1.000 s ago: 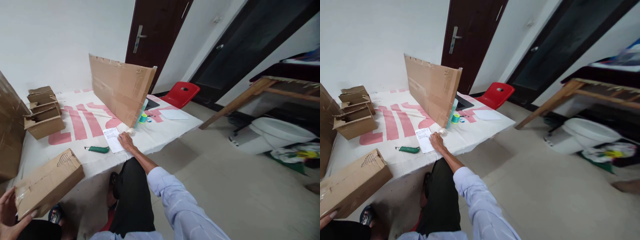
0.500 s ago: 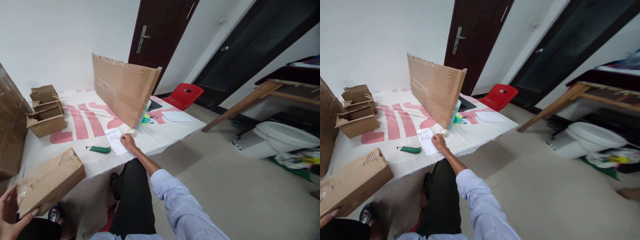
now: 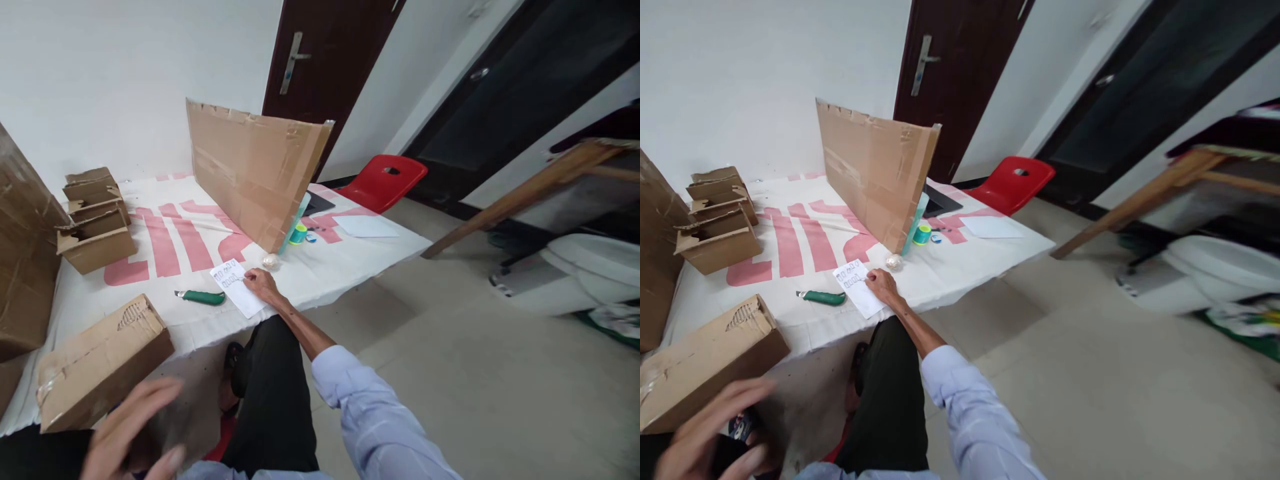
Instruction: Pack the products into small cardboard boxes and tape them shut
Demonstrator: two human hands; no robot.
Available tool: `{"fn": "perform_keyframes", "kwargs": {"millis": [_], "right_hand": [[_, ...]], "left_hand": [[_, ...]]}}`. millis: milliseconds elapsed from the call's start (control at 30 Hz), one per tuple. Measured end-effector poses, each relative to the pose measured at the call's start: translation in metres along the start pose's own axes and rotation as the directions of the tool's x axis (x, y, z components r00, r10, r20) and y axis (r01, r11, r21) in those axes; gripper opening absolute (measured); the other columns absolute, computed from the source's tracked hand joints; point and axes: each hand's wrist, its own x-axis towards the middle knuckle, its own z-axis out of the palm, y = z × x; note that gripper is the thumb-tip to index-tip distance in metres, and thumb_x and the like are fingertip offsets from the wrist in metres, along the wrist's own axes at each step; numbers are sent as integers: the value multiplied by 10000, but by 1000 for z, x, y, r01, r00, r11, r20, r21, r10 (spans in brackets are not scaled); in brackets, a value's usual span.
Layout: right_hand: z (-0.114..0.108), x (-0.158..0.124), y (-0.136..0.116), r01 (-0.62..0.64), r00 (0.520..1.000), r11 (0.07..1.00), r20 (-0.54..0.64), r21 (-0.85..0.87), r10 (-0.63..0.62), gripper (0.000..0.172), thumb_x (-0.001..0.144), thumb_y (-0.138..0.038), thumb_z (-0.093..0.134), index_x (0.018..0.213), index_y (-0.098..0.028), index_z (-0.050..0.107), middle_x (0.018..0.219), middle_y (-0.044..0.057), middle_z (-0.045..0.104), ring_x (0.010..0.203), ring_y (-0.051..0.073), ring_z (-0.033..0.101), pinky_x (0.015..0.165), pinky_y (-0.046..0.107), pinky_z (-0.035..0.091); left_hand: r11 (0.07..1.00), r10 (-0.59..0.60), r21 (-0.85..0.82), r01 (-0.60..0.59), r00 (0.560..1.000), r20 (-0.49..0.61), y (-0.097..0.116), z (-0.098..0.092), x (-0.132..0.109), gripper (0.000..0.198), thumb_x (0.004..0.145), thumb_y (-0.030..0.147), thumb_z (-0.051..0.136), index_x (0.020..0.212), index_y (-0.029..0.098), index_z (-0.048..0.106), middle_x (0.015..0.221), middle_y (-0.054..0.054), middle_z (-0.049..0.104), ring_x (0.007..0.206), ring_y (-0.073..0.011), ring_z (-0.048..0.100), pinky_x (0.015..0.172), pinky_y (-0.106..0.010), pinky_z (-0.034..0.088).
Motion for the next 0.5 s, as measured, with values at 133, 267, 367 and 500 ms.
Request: {"fn": "perform_keyframes", "kwargs": {"millis": [133, 267, 367, 500], "right_hand": [[-3, -15, -2, -4, 1000, 1000, 31, -7, 4, 150, 807, -225, 718, 929, -217, 805, 928, 45, 813, 858, 214, 724, 820, 309, 542], [-7, -24, -1, 4, 999, 1000, 54, -9, -3, 142, 815, -242, 734, 935, -225, 811, 933, 49, 822, 846, 215, 729, 804, 308, 542], [-8, -25, 2, 14, 998, 1000, 56, 5, -15, 131, 833, -257, 732, 934, -242, 813, 935, 40, 826, 853, 211, 730, 808, 302, 543], [-9, -24, 9, 40, 998, 998, 48, 38, -42, 147, 881, -261, 683, 928, -240, 821, 960, 48, 829, 874, 212, 730, 829, 299, 544]], "left_hand": [[984, 146, 38, -173, 915, 377, 4, 113, 83, 482, 998, 363, 660, 1474, 289, 654, 1555, -127, 654, 1410, -351, 652, 1174, -568, 562], [943, 145, 186, -275, 845, 514, -4, 192, 143, 552, 975, 264, 689, 1507, 161, 586, 1661, -222, 522, 1576, -390, 466, 1228, -583, 472], [924, 125, 244, -295, 835, 536, -13, 220, 158, 556, 983, 286, 690, 1503, 132, 568, 1638, -242, 540, 1573, -399, 464, 1235, -578, 441], [922, 155, 231, -310, 844, 514, -28, 232, 155, 568, 963, 282, 695, 1502, 167, 555, 1629, -216, 553, 1578, -381, 458, 1245, -569, 414]]}}
